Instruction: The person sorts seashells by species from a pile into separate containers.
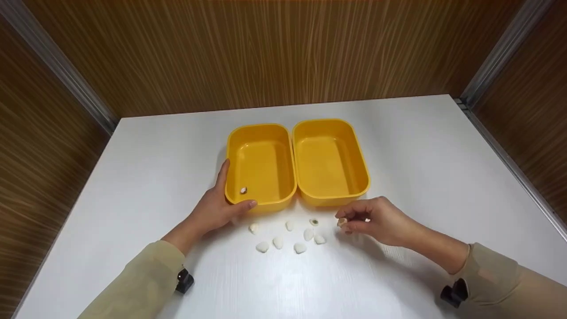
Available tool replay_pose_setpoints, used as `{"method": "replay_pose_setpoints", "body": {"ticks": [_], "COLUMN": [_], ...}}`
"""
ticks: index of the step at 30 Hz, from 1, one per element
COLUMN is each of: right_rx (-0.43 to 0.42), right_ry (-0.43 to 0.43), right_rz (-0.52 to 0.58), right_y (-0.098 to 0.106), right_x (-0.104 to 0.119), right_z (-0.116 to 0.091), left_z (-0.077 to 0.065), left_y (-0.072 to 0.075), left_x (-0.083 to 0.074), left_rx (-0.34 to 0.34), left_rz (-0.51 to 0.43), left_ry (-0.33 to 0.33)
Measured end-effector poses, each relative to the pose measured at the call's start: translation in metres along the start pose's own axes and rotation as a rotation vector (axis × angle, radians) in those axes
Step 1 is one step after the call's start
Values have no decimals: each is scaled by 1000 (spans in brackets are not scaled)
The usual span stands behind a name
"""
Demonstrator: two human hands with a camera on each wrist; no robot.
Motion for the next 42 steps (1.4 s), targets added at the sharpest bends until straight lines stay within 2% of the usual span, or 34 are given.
{"method": "replay_pose_setpoints", "body": {"ticks": [6,10,14,23,30,37,42], "right_rx": [-46,-74,-104,-179,-210,-228,-240], "right_ry": [99,107,92,133,89,-21,-53], "right_rz": [-137,-180,-167,-124,-84,-18,24], "right_y": [15,26,34,38,28,14,6], "right_x": [21,37,53,77,74,49,34], "right_z": [11,24,44,99,142,174,188], "left_z": [-1,-1,-2,-1,-1,0,-1], "left_y": [0,0,-1,-4,-4,-5,-4], "left_x": [-1,0,0,1,-2,-4,-4], "left_rx": [-6,-5,-3,2,3,8,8], "left_rz": [2,0,-8,-16,-3,-9,-9], "left_ry": [-12,-1,15,26,5,-16,-12]}}
Point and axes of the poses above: each hand's wrist, its own z-axis towards the middle knuckle, its own y-axis out of the back of the hand, x = y × z, the point moved 6 cm from there along z, towards the middle knuckle, and after that the axes turned 2 degrees about z, right-handed, at the moved point
